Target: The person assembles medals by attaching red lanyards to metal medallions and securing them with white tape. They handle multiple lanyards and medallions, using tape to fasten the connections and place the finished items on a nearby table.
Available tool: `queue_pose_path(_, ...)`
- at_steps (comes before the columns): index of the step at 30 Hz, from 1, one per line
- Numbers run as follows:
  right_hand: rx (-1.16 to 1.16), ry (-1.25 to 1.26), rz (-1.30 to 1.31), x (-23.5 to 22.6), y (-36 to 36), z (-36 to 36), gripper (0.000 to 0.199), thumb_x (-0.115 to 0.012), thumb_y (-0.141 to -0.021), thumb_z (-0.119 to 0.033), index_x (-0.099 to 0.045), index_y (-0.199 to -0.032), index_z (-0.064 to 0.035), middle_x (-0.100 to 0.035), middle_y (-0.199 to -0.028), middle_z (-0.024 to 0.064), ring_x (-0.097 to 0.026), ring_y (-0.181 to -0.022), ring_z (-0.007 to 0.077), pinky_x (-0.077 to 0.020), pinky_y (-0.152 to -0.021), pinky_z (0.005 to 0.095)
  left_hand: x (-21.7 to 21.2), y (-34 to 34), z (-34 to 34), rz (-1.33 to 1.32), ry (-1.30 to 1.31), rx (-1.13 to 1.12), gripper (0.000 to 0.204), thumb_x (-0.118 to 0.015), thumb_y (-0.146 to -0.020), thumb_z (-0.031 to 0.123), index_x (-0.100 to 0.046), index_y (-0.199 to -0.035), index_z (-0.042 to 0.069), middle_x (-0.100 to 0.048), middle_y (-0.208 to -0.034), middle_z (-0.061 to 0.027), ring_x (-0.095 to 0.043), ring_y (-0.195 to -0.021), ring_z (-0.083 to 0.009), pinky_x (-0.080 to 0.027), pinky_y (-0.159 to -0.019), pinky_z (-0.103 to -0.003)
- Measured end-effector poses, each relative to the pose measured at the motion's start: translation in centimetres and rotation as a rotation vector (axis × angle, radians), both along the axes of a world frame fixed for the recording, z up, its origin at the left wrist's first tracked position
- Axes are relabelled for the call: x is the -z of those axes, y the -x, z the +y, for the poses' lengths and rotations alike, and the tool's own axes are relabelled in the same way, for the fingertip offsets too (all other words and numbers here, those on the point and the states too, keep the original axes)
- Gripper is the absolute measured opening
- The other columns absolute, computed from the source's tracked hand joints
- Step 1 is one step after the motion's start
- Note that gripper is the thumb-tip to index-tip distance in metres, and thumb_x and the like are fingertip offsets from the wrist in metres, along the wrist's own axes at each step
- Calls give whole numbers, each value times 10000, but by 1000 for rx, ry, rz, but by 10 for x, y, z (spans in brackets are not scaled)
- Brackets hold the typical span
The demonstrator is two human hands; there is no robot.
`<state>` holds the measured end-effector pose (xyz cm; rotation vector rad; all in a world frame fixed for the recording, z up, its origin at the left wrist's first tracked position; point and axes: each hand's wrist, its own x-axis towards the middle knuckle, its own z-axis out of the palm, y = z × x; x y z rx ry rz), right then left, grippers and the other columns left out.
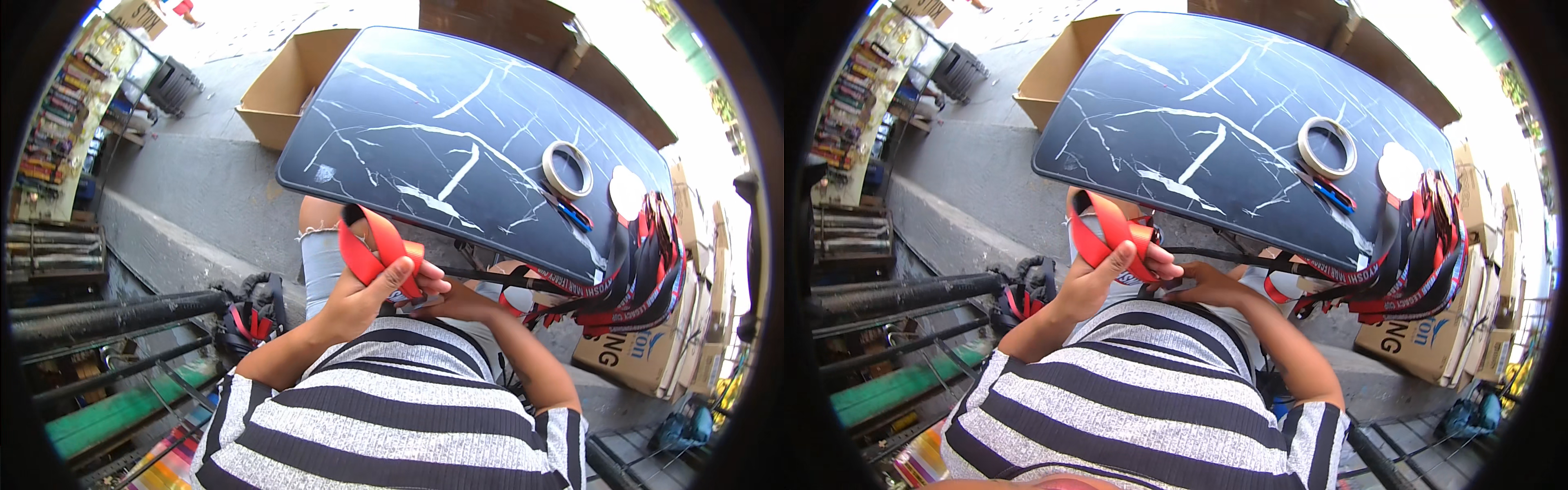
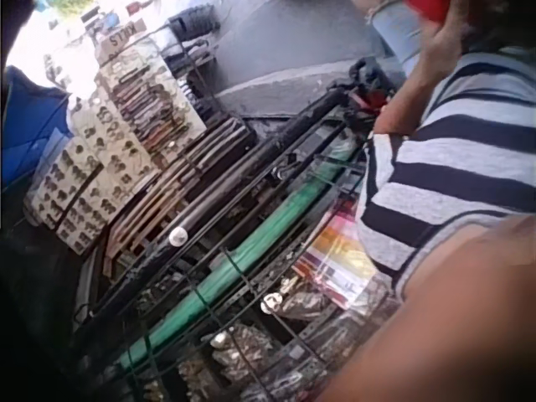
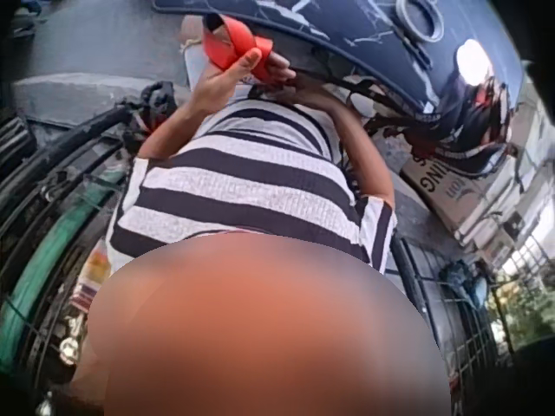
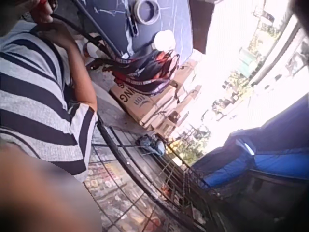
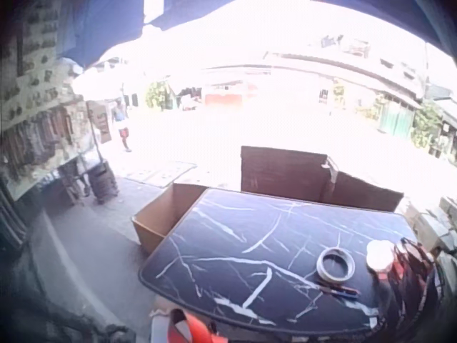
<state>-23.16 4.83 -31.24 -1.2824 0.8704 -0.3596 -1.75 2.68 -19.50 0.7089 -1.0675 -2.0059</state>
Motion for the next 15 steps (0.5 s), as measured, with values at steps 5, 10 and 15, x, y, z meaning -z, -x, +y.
queue_pose_path(5, 275, -139, -231, -60, -13, 16, 246, -744, -880, -149, -663, -1048, 12, -680, -1079, 57, -570, -1031, 108, -440, -928, 286, 8, 1, 2, -93, 22, 73, 289, -539, -1029, 239, -631, -1114, -21, -693, -1048, -116, -668, -981, -169, -514, -895, -309)
queue_pose_path(10, 326, 192, -114, -77, -7, 24, 130, -677, -923, -103, -682, -904, 25, -673, -1030, 82, -597, -977, 152, -459, -885, 304, 4, -2, -2, -81, 62, 148, 418, -504, -1033, 299, -532, -1305, -17, -624, -1258, -143, -574, -1213, -214, -420, -1051, -361)
queue_pose_path(15, 398, 183, -197, -70, 9, 31, 170, -608, -964, -97, -667, -1047, 40, -610, -1169, 94, -560, -1072, 155, -441, -928, 295, 3, 2, -2, -171, 157, 248, 445, -499, -1036, 296, -498, -1364, -4, -572, -1344, -128, -531, -1268, -210, -393, -1078, -365)
